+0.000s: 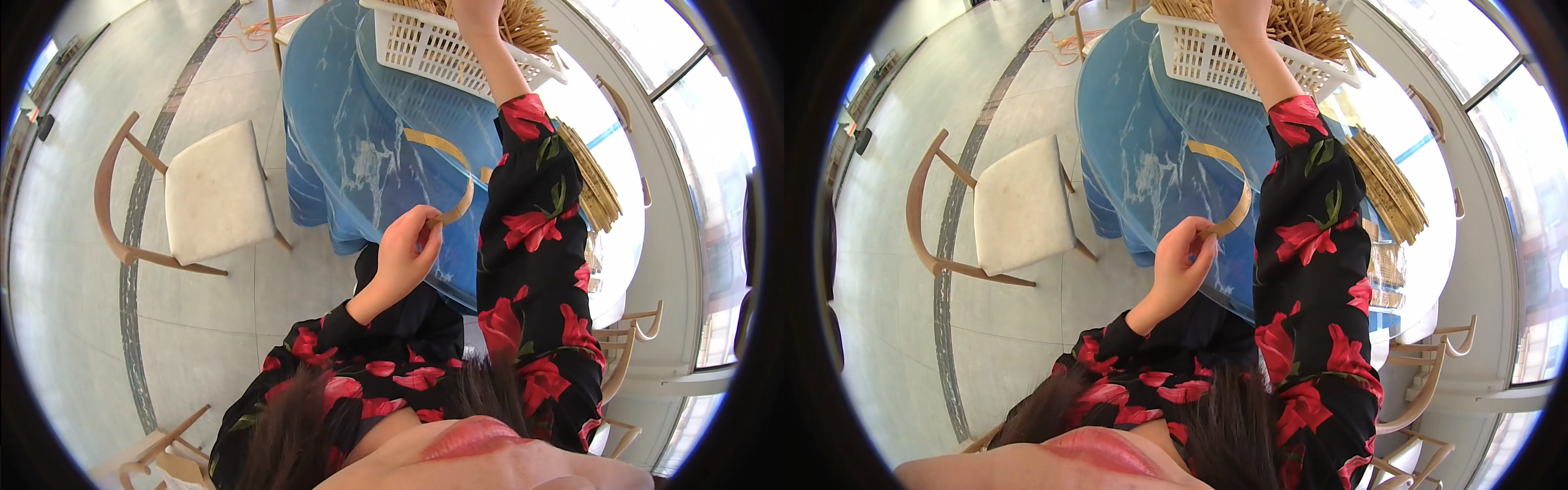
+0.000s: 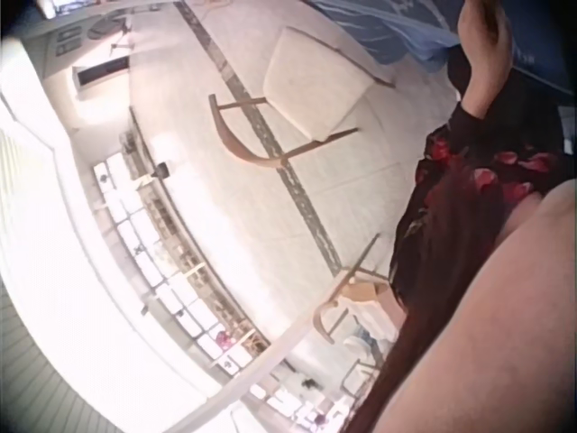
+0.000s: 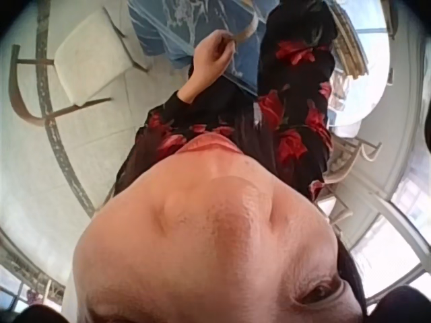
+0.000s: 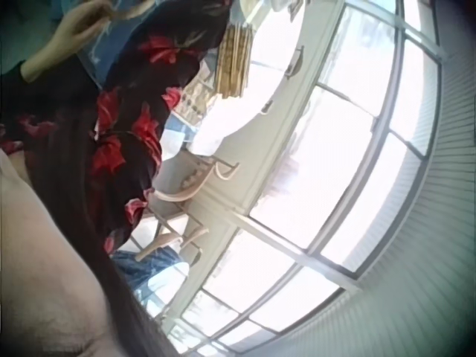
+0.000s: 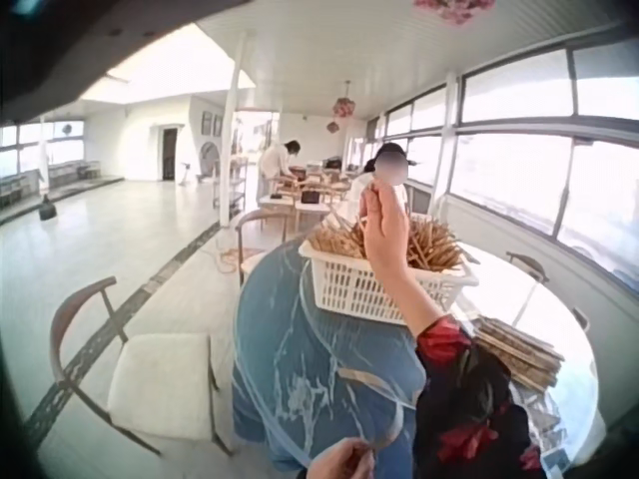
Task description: The person sits at a table and repeatedly picks up thin bamboo strips and wooden sticks. They align the strips with the sticks and place them into a white basket. The person continues this repetitive assembly process throughout the clip.
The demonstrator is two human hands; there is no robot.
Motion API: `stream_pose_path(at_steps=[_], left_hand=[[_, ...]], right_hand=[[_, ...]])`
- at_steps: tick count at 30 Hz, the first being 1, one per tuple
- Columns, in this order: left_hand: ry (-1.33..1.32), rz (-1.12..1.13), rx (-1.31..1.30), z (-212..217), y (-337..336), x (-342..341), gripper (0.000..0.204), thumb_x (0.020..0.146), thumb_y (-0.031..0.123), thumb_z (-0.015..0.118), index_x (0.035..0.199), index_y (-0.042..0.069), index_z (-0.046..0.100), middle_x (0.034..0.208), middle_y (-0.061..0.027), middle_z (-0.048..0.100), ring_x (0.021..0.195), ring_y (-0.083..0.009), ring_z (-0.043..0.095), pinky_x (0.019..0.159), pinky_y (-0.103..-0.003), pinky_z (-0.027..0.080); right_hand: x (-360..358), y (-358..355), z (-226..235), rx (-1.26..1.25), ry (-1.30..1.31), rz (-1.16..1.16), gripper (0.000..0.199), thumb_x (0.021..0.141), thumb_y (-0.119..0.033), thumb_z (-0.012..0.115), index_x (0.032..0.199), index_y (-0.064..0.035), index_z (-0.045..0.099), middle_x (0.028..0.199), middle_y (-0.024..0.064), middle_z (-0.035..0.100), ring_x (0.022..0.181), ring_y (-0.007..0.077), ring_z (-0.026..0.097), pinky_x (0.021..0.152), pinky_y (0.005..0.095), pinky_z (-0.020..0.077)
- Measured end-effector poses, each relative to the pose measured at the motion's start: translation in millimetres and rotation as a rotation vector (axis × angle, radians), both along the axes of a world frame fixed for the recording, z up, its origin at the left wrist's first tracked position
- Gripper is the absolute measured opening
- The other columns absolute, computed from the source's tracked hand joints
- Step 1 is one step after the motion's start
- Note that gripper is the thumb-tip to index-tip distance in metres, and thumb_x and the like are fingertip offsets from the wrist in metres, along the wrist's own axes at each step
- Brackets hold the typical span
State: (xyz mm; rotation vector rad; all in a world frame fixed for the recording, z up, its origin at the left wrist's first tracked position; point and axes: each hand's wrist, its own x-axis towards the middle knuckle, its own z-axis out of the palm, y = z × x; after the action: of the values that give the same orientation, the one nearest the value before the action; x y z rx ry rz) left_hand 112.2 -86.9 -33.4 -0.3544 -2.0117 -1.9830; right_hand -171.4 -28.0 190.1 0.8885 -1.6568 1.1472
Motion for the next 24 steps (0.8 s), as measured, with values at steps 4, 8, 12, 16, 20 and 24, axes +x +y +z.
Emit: stream_pose_path(at_steps=[4,8,12,16,20,24], left_hand=[[0.035,0.012,0.02,-0.5,2.4,-2.0,0.008,0.094,0.001,0.063,0.102,-0.001,0.061,0.079,-0.0056,0.062,0.068,-0.0118,0.061,0.062,-0.026,0.048],[0.051,0.003,0.057,-0.7,9.4,-3.3,0.009,0.093,0.003,0.064,0.101,0.0,0.061,0.077,-0.0083,0.058,0.063,-0.0178,0.058,0.059,-0.029,0.047],[0.077,0.061,0.05,-4.7,2.2,-4.9,0.009,0.094,0.003,0.064,0.102,0.0,0.061,0.077,-0.0086,0.059,0.063,-0.0175,0.058,0.06,-0.03,0.047],[0.061,0.027,0.071,-6.0,4.6,-4.3,0.008,0.095,0.002,0.063,0.102,0.0,0.061,0.078,-0.008,0.062,0.066,-0.0169,0.062,0.061,-0.029,0.049],[0.067,0.027,0.087,-5.0,4.1,-4.2,0.008,0.096,0.002,0.061,0.103,0.0,0.061,0.079,-0.0072,0.063,0.069,-0.0161,0.064,0.062,-0.028,0.05],[0.082,-0.011,0.083,-4.7,9.4,-4.1,0.009,0.097,0.001,0.06,0.105,0.0,0.06,0.079,-0.0062,0.063,0.069,-0.0145,0.063,0.062,-0.027,0.05]], right_hand=[[-48.8,-11.0,-31.5,0.29,-0.015,-0.17,0.022,0.103,-0.021,0.054,0.11,-0.0016,0.06,0.1,0.0223,0.064,0.099,0.0428,0.059,0.085,0.0506,0.0455],[-94.2,3.6,-66.7,0.379,0.057,-0.492,0.023,0.101,-0.021,0.056,0.111,-0.0018,0.065,0.113,0.0203,0.065,0.111,0.04,0.057,0.094,0.0474,0.0456],[-51.6,-24.2,-31.9,0.132,0.151,-0.272,0.019,0.101,-0.015,0.057,0.105,0.0019,0.065,0.107,0.0183,0.064,0.104,0.0388,0.058,0.093,0.0435,0.0458],[0.9,-14.7,43.9,-0.36,0.038,0.567,0.016,0.109,-0.014,0.05,0.1,-0.0037,0.058,0.085,0.0023,0.054,0.086,0.0122,0.056,0.079,0.0292,0.0466],[104.2,32.0,83.0,-0.432,0.071,0.574,0.019,0.111,-0.026,0.047,0.101,-0.0109,0.052,0.073,-0.0045,0.038,0.061,0.0056,0.033,0.058,0.0207,0.0308],[164.1,133.8,66.6,-0.115,-0.46,0.752,0.038,0.106,-0.038,0.052,0.083,-0.008,0.054,0.069,0.0008,0.044,0.06,0.0113,0.042,0.057,0.0253,0.0361]])
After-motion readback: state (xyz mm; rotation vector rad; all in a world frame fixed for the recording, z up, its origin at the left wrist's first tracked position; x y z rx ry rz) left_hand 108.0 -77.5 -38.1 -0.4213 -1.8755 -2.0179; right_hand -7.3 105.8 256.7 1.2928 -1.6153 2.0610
